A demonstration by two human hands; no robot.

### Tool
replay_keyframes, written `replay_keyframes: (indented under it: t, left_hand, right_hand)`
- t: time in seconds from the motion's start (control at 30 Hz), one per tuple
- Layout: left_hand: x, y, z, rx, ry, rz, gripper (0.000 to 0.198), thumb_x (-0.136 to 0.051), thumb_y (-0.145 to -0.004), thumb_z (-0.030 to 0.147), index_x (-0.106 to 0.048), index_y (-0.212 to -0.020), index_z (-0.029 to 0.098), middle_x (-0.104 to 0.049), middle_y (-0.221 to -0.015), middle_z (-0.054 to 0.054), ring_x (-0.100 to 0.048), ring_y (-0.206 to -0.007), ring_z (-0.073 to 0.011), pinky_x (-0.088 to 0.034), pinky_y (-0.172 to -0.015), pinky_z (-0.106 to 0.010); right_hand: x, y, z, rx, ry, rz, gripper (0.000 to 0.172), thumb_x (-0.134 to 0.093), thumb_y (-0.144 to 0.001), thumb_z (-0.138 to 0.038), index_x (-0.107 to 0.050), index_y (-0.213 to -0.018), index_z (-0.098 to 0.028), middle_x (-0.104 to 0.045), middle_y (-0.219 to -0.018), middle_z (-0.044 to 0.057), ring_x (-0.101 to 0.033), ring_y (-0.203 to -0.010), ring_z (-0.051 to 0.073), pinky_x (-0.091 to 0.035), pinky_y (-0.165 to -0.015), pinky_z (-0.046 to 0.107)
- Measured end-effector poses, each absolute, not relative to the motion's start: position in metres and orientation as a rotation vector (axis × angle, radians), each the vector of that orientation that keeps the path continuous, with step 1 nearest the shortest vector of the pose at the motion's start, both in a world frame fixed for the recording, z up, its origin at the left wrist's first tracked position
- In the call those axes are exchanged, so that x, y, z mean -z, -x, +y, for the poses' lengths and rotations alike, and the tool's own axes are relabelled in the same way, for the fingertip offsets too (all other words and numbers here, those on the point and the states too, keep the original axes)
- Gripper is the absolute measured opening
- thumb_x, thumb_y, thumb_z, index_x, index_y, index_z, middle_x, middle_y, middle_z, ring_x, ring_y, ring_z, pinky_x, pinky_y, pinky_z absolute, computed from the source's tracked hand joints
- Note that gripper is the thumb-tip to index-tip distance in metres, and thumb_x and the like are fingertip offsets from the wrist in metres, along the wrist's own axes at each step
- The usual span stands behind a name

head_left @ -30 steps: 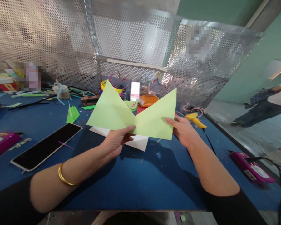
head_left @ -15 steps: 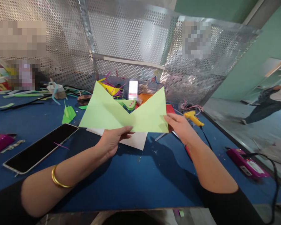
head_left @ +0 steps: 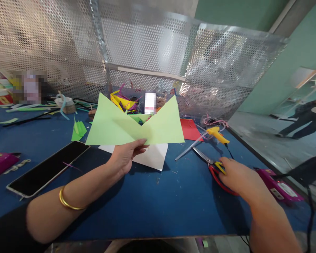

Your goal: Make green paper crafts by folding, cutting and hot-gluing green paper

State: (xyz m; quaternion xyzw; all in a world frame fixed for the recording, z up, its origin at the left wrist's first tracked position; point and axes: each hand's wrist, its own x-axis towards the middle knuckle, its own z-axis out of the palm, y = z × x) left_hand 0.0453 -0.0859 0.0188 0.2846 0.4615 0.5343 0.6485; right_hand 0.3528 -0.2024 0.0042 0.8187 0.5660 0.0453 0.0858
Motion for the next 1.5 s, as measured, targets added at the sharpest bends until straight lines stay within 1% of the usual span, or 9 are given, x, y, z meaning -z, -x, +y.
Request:
replay_keyframes:
  t: [0.3, 0.47, 0.57, 0.67, 0.8, 0.93, 1.07, 1.17, 1.5]
  left_hand:
    - [-0.020, -0.046, -0.092, -1.198, -0.681, 1.005, 0.015, -0.082, -0.059, 0.006, -0.071, -0.069, 0.006, -0.072, -0.066, -0.009, -0.068, -0.058, -0.0162, -0.052, -0.053, -0.022]
    - [-0.021, -0.045, -0.092, -1.223, -0.688, 0.973, 0.017, -0.082, -0.058, 0.004, -0.070, -0.069, 0.008, -0.071, -0.067, -0.008, -0.067, -0.056, -0.0155, -0.051, -0.051, -0.023]
    - [-0.020, -0.043, -0.089, -1.239, -0.688, 0.946, 0.018, -0.082, -0.058, 0.005, -0.070, -0.070, 0.008, -0.071, -0.067, -0.007, -0.067, -0.058, -0.0156, -0.051, -0.052, -0.023]
    - [-0.019, -0.042, -0.087, -1.256, -0.678, 0.925, 0.017, -0.081, -0.059, 0.006, -0.069, -0.071, 0.010, -0.071, -0.069, -0.005, -0.067, -0.060, -0.0146, -0.050, -0.052, -0.022]
    - [-0.021, -0.042, -0.086, -1.257, -0.664, 0.908, 0.015, -0.077, -0.063, 0.005, -0.069, -0.074, 0.010, -0.072, -0.076, -0.006, -0.067, -0.062, -0.0138, -0.050, -0.052, -0.021]
    - [-0.023, -0.041, -0.084, -1.242, -0.677, 0.867, 0.012, -0.072, -0.070, 0.005, -0.070, -0.081, 0.011, -0.073, -0.089, -0.010, -0.071, -0.072, -0.0175, -0.052, -0.053, -0.022]
    - [-0.026, -0.038, -0.082, -1.260, -0.671, 0.850, 0.009, -0.069, -0.072, 0.005, -0.069, -0.079, 0.011, -0.074, -0.089, -0.009, -0.072, -0.075, -0.0194, -0.053, -0.054, -0.022]
    - [-0.028, -0.036, -0.081, -1.293, -0.632, 0.877, 0.008, -0.071, -0.071, 0.005, -0.069, -0.076, 0.010, -0.073, -0.083, -0.008, -0.072, -0.071, -0.0181, -0.053, -0.054, -0.022]
    - [-0.022, -0.039, -0.083, -1.342, -0.629, 0.907, 0.018, -0.080, -0.061, 0.008, -0.069, -0.076, 0.011, -0.074, -0.077, -0.007, -0.070, -0.062, -0.0163, -0.052, -0.050, -0.023]
  right_hand:
    - [0.025, -0.385, -0.212, -0.136, -2.407, 1.826, 0.066, -0.049, -0.073, -0.011, -0.038, -0.138, -0.004, -0.065, -0.115, 0.022, -0.065, -0.100, 0.032, -0.048, -0.080, 0.038]
    - [0.023, -0.383, -0.225, -0.049, -2.481, 1.868, 0.068, -0.047, -0.077, -0.019, -0.037, -0.144, -0.014, -0.063, -0.120, 0.018, -0.068, -0.092, 0.033, -0.051, -0.078, 0.042]
    - [0.018, -0.383, -0.241, 0.244, -2.599, 2.067, 0.070, -0.049, -0.074, -0.023, -0.040, -0.144, -0.022, -0.061, -0.129, 0.013, -0.062, -0.111, 0.032, -0.048, -0.093, 0.046]
    - [0.008, -0.373, -0.254, 0.896, -2.669, 2.280, 0.070, -0.056, -0.074, -0.029, -0.042, -0.142, -0.022, -0.054, -0.138, 0.010, -0.054, -0.124, 0.029, -0.044, -0.103, 0.041]
    - [-0.007, -0.338, -0.254, 1.595, -2.647, 2.183, 0.067, -0.071, -0.069, -0.035, -0.052, -0.133, -0.027, -0.063, -0.124, 0.009, -0.063, -0.108, 0.027, -0.053, -0.088, 0.033]
    - [-0.024, -0.300, -0.233, 1.991, -2.313, 2.037, 0.067, -0.071, -0.064, -0.019, -0.052, -0.128, -0.028, -0.062, -0.092, 0.001, -0.061, -0.077, 0.016, -0.051, -0.067, 0.026]
    - [-0.042, -0.281, -0.204, 1.805, -2.174, 2.119, 0.079, -0.072, -0.059, -0.011, -0.046, -0.130, -0.032, -0.053, -0.080, -0.005, -0.051, -0.067, 0.012, -0.043, -0.059, 0.022]
    - [-0.049, -0.278, -0.188, 1.612, -2.190, 2.180, 0.068, -0.073, -0.062, -0.015, -0.051, -0.125, -0.030, -0.051, -0.076, -0.006, -0.046, -0.065, 0.011, -0.040, -0.058, 0.022]
    - [-0.044, -0.267, -0.154, 1.900, -2.165, 2.260, 0.055, -0.076, -0.068, -0.030, -0.055, -0.118, -0.026, -0.054, -0.082, -0.002, -0.053, -0.071, 0.015, -0.045, -0.067, 0.028]
